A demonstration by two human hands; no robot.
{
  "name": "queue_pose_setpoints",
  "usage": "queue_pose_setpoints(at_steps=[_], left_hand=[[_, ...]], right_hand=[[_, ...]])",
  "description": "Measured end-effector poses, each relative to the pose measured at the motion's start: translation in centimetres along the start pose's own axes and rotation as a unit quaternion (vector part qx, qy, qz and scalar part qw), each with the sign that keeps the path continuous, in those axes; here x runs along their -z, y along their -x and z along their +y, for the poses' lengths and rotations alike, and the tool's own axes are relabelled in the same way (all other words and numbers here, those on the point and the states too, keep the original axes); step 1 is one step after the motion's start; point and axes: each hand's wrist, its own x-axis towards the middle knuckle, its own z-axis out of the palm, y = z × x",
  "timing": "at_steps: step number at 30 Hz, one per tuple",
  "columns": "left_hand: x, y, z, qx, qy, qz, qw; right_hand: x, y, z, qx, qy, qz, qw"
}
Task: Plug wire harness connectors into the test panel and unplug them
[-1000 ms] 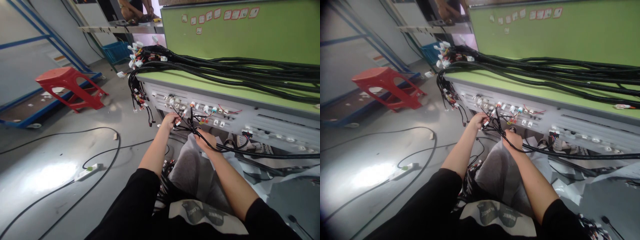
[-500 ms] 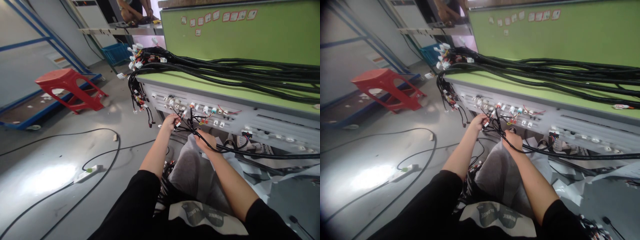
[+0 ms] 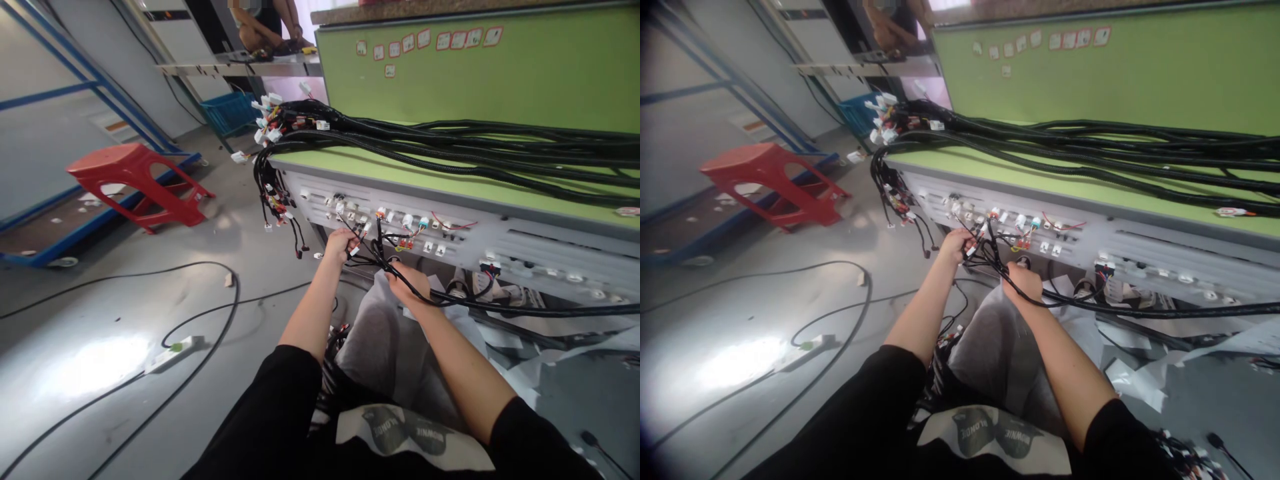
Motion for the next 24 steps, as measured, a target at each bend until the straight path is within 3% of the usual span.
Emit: queue_pose_setpoints(at_steps=[10, 14, 18, 19, 21, 23, 24], left_hand=[[-0.1, -1.5, 0.6, 0.065, 0.004, -0.045, 0.997], [-0.4, -1.4, 0.5, 0.061, -0.005, -0.031, 0.998], [1.8, -0.9, 1.4, 0.014, -0.033, -0.060, 0.998], [2.9, -0.8, 1.6, -0.011, -0.042, -0.043, 0.998], [5.4, -0.6, 1.5, -0.050, -0.042, 0.061, 0.996], [7.7, -0.7, 0.4, -0.048, -0.023, 0.177, 0.983], [8.5, -0.8, -0.4, -0.032, -0.009, 0.205, 0.978]], right_hand=[[-0.1, 0.0, -0.1, 0.002, 0.000, 0.016, 1.000], [-0.1, 0.0, 0.0, 0.001, -0.002, 0.007, 1.000], [-0.1, -0.1, 0.1, 0.001, 0.012, 0.011, 1.000], [-0.1, 0.0, 0.1, 0.006, 0.017, 0.014, 1.000], [-0.1, 0.0, 0.1, 0.013, 0.028, 0.017, 0.999], [0.0, 0.1, 0.1, 0.011, 0.037, 0.014, 0.999], [0.0, 0.2, 0.1, 0.009, 0.040, 0.013, 0.999]])
